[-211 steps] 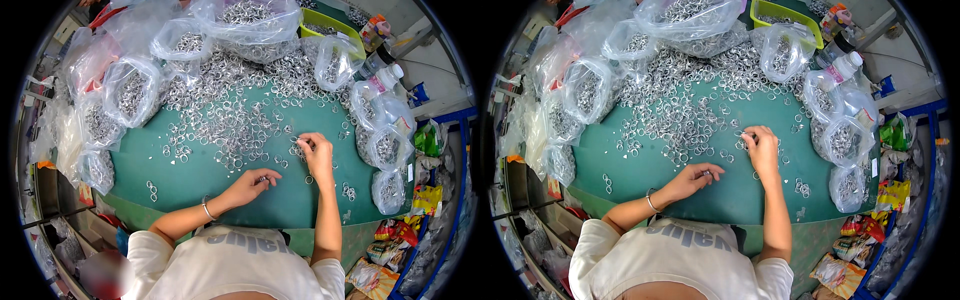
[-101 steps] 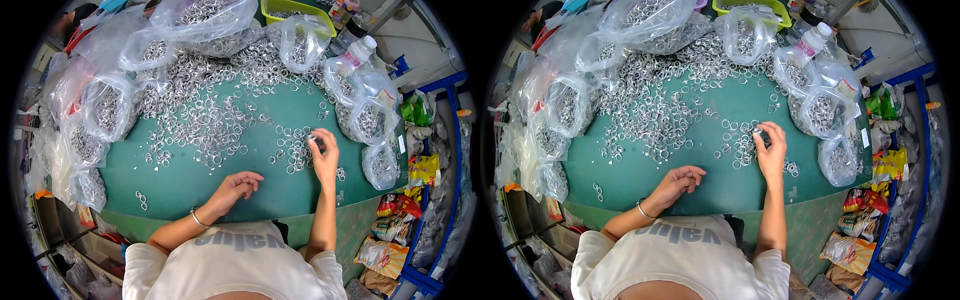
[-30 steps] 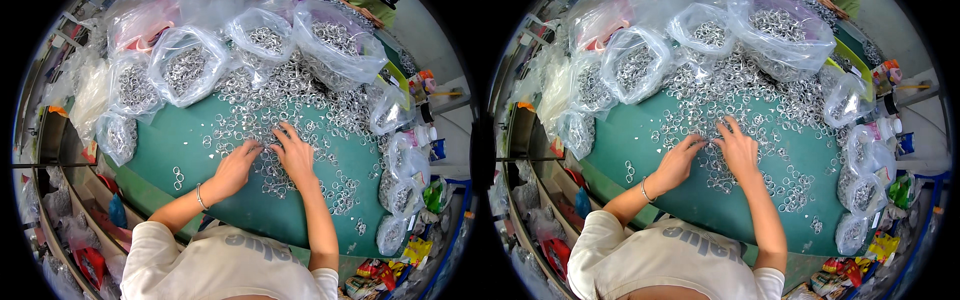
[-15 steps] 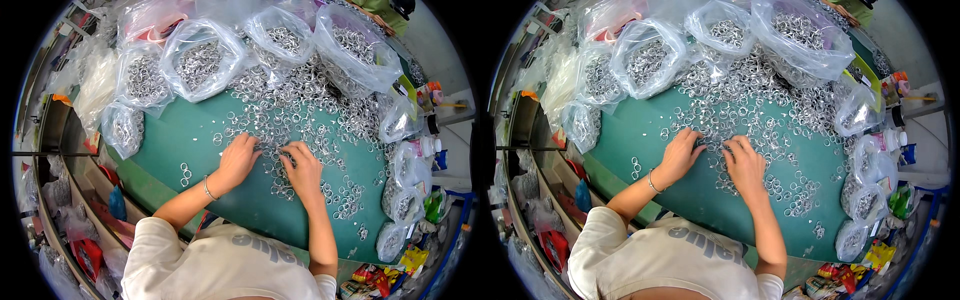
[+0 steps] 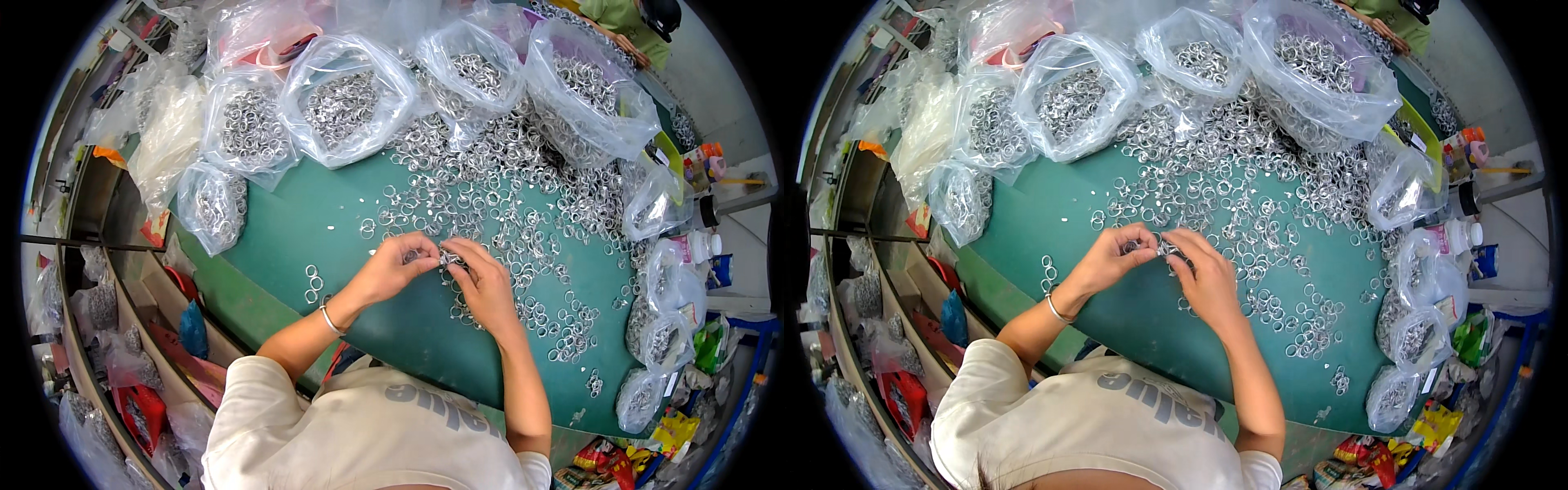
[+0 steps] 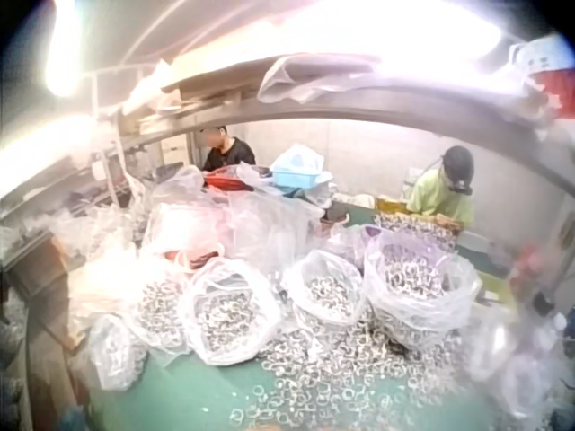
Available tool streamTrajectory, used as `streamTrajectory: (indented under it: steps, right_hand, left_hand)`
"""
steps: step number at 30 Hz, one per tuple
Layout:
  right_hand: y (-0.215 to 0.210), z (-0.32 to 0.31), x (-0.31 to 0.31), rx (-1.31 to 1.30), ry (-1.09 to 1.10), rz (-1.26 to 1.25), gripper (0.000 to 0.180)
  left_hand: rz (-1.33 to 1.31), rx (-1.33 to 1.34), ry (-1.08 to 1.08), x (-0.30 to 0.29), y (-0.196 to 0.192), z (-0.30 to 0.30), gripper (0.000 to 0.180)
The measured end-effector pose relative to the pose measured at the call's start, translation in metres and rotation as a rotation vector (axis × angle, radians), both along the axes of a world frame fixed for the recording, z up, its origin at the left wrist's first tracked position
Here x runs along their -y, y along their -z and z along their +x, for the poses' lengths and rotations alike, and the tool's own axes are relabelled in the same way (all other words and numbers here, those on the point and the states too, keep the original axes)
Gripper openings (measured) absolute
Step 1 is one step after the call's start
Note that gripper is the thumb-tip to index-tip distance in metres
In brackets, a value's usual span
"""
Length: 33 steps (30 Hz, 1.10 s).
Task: The person sorts small metal rings by hand on a green table, picking them up individually or in small clusters and moving them into plastic bags and bins.
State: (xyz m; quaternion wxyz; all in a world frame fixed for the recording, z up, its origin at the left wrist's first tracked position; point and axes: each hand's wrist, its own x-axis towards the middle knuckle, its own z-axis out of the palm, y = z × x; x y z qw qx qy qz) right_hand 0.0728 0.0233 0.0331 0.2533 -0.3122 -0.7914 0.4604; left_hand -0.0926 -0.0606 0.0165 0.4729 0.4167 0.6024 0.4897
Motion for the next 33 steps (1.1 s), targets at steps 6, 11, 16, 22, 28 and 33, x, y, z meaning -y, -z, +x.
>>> streamTrajectory:
  steps: [6,11,16,22,28,33]
  right_hand:
    - [-0.004,0.008,0.008,0.125,-0.012,0.042,0.020]
    - [-0.013,0.008,0.018,0.042,0.040,0.179,0.014]
    - [-0.006,0.022,0.012,-0.034,-0.045,-0.346,0.011]
    - [-0.020,0.013,0.026,-0.060,0.038,0.156,0.007]
    - [-0.032,0.014,0.037,-0.033,0.143,0.208,0.007]
    - [-0.036,0.019,0.039,0.005,0.069,0.151,0.006]
  left_hand:
    - [0.184,-0.387,-0.001,0.010,-0.016,0.009,0.009]
    - [0.294,-0.548,-0.019,0.017,-0.031,0.020,0.013]
    - [0.342,-0.471,0.036,0.021,-0.033,0.017,0.015]
    - [0.288,-0.422,-0.047,0.029,-0.034,0.024,0.011]
    - [0.213,-0.006,-0.077,0.031,-0.031,0.028,0.005]
    - [0.225,0.066,-0.067,0.033,-0.021,0.029,0.008]
